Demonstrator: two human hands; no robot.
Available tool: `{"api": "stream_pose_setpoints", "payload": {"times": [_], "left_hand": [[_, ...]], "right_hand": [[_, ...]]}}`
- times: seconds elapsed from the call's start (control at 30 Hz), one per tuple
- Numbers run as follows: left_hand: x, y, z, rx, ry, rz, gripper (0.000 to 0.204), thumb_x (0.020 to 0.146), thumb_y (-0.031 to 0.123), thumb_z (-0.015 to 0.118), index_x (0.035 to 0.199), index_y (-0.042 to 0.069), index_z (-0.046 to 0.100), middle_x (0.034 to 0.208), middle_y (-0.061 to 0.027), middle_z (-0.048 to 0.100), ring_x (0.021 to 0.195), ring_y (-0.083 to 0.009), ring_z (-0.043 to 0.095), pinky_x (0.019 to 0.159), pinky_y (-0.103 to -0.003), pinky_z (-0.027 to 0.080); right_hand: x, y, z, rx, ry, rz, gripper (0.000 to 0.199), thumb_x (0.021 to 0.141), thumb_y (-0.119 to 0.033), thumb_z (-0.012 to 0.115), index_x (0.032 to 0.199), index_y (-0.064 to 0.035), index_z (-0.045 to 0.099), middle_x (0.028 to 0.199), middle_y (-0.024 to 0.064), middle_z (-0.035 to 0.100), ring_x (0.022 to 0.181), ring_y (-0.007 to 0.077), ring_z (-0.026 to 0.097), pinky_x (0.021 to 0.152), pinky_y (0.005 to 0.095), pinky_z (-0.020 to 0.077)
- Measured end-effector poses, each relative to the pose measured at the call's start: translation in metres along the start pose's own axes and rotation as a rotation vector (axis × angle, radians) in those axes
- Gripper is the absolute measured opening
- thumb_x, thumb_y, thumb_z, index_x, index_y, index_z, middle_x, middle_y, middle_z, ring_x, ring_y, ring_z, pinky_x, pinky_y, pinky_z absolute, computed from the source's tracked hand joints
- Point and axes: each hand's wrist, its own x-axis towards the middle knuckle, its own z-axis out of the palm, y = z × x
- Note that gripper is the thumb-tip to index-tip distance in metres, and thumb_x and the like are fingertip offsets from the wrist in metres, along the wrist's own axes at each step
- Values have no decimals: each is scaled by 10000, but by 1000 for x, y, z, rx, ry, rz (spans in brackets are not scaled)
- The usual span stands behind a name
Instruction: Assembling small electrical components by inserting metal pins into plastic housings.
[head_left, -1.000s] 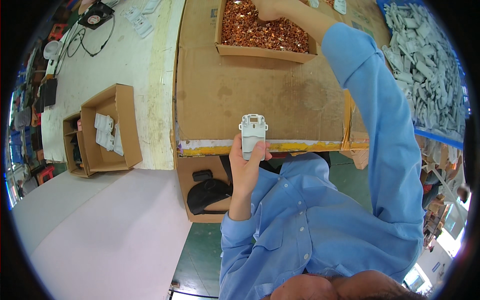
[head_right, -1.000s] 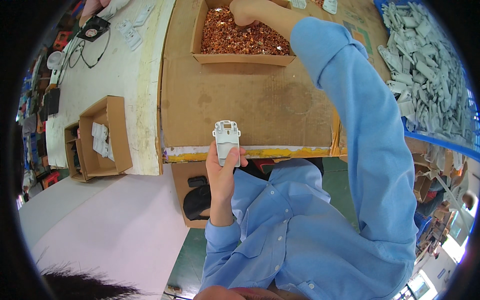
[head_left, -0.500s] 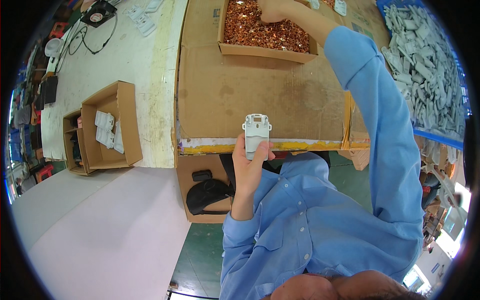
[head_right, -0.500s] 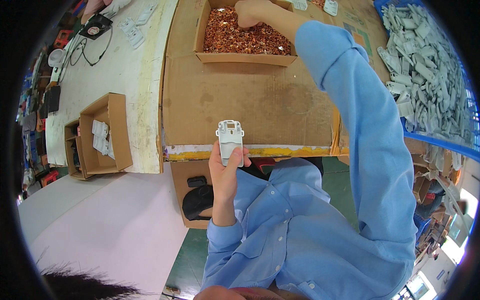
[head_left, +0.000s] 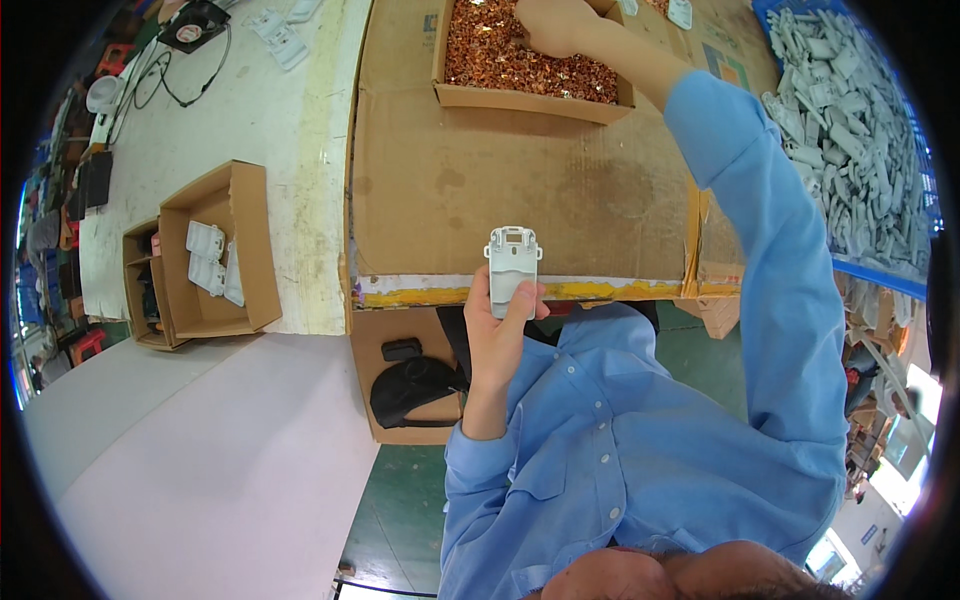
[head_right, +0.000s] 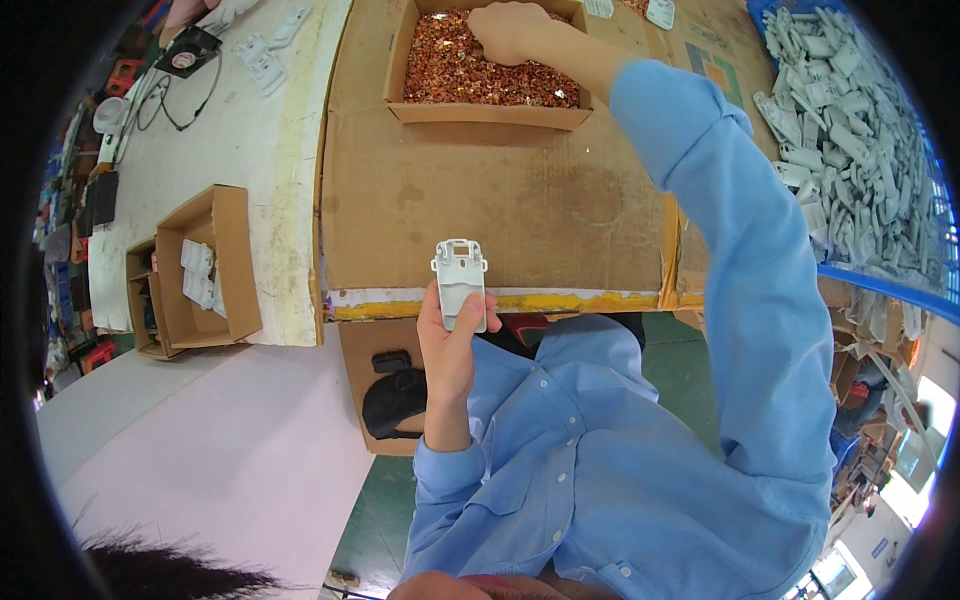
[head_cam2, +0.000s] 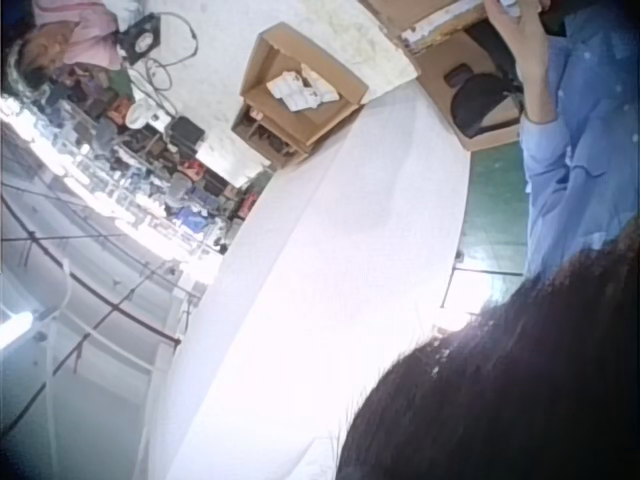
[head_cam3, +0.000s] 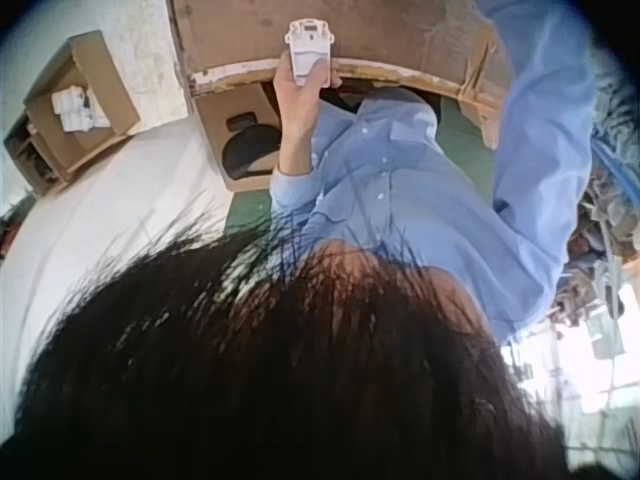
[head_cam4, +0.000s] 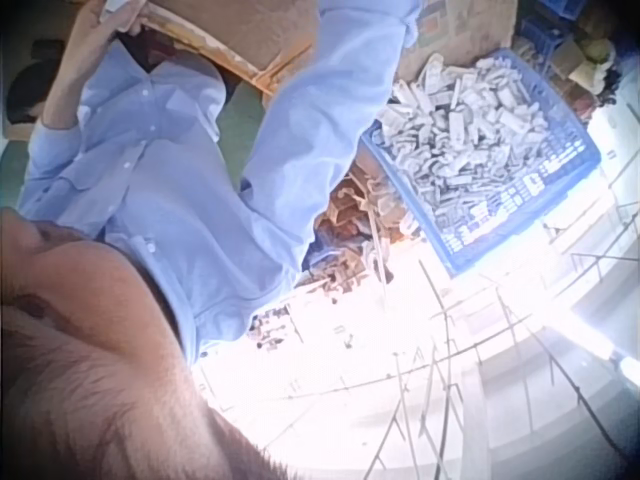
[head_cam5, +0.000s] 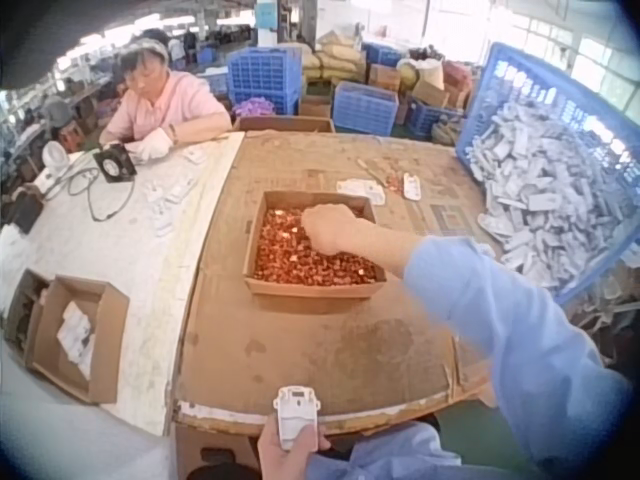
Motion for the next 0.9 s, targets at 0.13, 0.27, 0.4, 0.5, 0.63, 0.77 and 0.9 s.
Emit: {"api": "stream_pose_setpoints", "payload": {"times": [0.13, 0.27, 0.4, 0.5, 0.63, 0.77, 0.9], "left_hand": [[2, -2, 1, -3, -9, -9, 231, 924, 119, 611, 1098, -1, 518, 875, -85, 652, 672, -94, 596, 652, -232, 488], [1, 1, 1, 22, -1, 0, 246, 925, 126, 610, 1113, -3, 518, 889, -91, 656, 674, -95, 600, 656, -233, 491], [0, 5, 6, 38, 13, 26, 271, 943, 150, 578, 1166, 7, 521, 909, -91, 660, 673, -99, 596, 649, -238, 491], [-4, 12, 12, 44, 6, 51, 295, 970, 166, 516, 1221, 12, 511, 955, -108, 665, 679, -113, 598, 651, -249, 494], [-10, 21, 25, -63, -94, 86, 365, 992, 184, 457, 1295, -19, 479, 1063, -136, 663, 793, -152, 647, 758, -277, 517], [-18, 11, 51, -36, -98, 120, 362, 989, 134, 449, 1319, -13, 462, 1081, -150, 656, 856, -173, 653, 799, -286, 513], [-31, 0, 65, 140, -130, 273, 358, 961, 55, 481, 1310, -25, 457, 1109, -119, 632, 913, -145, 638, 818, -282, 510]], "right_hand": [[4, 7, 23, -104, 143, -80, 214, 761, -139, 596, 875, -1, 714, 892, 223, 696, 860, 342, 697, 722, 438, 568], [-4, 12, 17, -41, 144, -113, 194, 773, -141, 579, 827, 4, 697, 850, 232, 686, 832, 355, 691, 710, 448, 561], [-48, 24, -16, 343, 419, -138, 233, 773, -219, 610, 769, 13, 635, 745, 253, 645, 777, 369, 675, 669, 418, 543], [-96, 21, -32, 728, 195, -184, 274, 827, -255, 621, 945, -10, 648, 889, 160, 660, 871, 250, 638, 763, 372, 516], [-176, 12, -12, 1286, -35, -285, 120, 864, -136, 633, 890, -19, 643, 784, -6, 642, 712, 59, 580, 671, 235, 492], [-260, -8, 1, 1544, -201, -232, 124, 868, -86, 641, 953, 4, 646, 847, 17, 654, 812, 70, 604, 755, 230, 490], [-306, -25, 13, 1511, -58, -165, 111, 879, -25, 621, 985, 1, 640, 902, 36, 639, 837, 104, 600, 752, 264, 487]]}}
